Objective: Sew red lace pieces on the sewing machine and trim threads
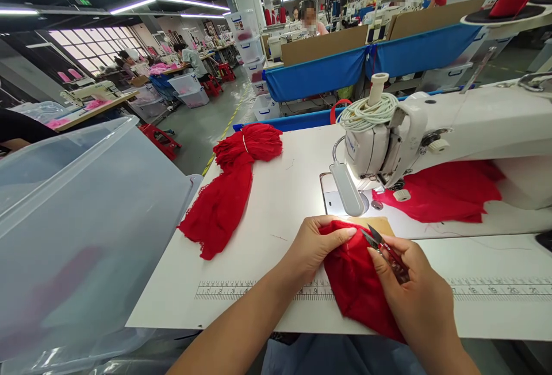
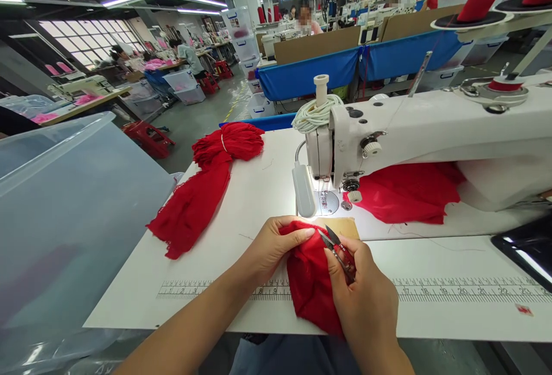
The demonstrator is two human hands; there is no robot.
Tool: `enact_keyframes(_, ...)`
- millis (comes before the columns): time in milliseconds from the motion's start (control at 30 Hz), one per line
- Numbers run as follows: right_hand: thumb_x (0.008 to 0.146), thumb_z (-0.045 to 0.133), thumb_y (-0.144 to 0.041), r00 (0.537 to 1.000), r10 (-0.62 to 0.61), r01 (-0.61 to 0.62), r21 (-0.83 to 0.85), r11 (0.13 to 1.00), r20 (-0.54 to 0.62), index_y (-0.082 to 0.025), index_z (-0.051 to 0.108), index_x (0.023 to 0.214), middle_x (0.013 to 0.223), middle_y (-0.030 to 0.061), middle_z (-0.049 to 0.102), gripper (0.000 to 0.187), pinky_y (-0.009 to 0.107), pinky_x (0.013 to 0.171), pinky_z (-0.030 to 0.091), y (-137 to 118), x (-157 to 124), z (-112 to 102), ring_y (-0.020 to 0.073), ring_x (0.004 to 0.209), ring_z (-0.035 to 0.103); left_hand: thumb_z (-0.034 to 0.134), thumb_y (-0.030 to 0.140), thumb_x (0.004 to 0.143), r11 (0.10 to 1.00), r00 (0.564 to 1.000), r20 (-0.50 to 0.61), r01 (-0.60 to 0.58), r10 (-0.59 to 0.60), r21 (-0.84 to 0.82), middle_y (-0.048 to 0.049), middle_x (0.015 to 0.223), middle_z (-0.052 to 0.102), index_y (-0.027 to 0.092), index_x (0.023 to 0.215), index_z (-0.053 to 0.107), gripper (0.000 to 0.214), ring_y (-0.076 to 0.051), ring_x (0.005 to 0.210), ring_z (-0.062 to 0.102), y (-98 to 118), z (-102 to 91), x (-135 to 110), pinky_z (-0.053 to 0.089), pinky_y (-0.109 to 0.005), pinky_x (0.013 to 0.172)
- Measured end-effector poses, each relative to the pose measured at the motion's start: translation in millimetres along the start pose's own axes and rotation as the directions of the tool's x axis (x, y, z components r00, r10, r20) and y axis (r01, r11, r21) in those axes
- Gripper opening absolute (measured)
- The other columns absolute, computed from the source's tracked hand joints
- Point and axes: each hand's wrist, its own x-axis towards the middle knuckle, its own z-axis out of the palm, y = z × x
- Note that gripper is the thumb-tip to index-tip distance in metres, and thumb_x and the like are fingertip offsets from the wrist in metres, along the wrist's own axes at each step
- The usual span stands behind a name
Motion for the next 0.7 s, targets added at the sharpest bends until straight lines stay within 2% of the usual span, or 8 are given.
enact_keyframes(133,0.09,0.043,-0.057,0.999,-0.032,0.031,-0.051,0.998,-0.021,-0.027,0.059,0.101,0.085,0.0006,0.073,0.036,0.031,0.056,0.045,-1.7,0.1,0.9,0.0209,0.061,0.066,0.084,0.039,0.062,1.0,1.0,0.0,0.003,-0.003,0.001,-0.003,0.067,0.063,0.009,0.075,0.072,0.035,-0.011,0.066,0.053,0.1,0.3,-0.1,0.041,-0.023,0.066)
enact_keyframes(500,0.089,0.044,-0.058,1.0,-0.018,0.019,-0.006,1.0,0.012,-0.027,0.059,0.1,0.077,0.0004,0.072,0.036,0.032,0.054,0.044,-4.0,1.8,0.6,0.0208,0.057,0.064,0.084,0.037,0.064,1.0,1.0,0.009,-0.016,0.016,-0.004,-0.0034,0.07,0.065,0.011,0.077,0.074,0.031,-0.011,0.066,0.054,0.1,0.3,0.0,0.042,-0.023,0.065)
enact_keyframes(600,0.088,0.048,-0.057,1.0,-0.002,0.001,0.05,0.999,0.03,-0.026,0.059,0.1,0.076,0.0006,0.072,0.035,0.032,0.054,0.045,-2.3,3.1,1.2,0.021,0.059,0.065,0.084,0.037,0.064,1.0,1.0,0.007,-0.02,0.02,-0.003,-0.0037,0.071,0.066,0.011,0.076,0.074,0.031,-0.011,0.066,0.054,0.2,0.0,-0.3,0.043,-0.023,0.065)
enact_keyframes(700,0.085,0.052,-0.056,0.996,0.036,-0.05,0.184,0.982,0.077,-0.026,0.061,0.1,0.082,0.0026,0.074,0.034,0.031,0.058,0.048,-2.9,4.6,1.6,0.0215,0.066,0.068,0.084,0.036,0.064,1.0,1.0,0.022,-0.021,0.022,-0.01,-0.0036,0.071,0.066,0.011,0.075,0.073,0.029,-0.011,0.065,0.055,1.5,0.6,-0.5,0.043,-0.023,0.065)
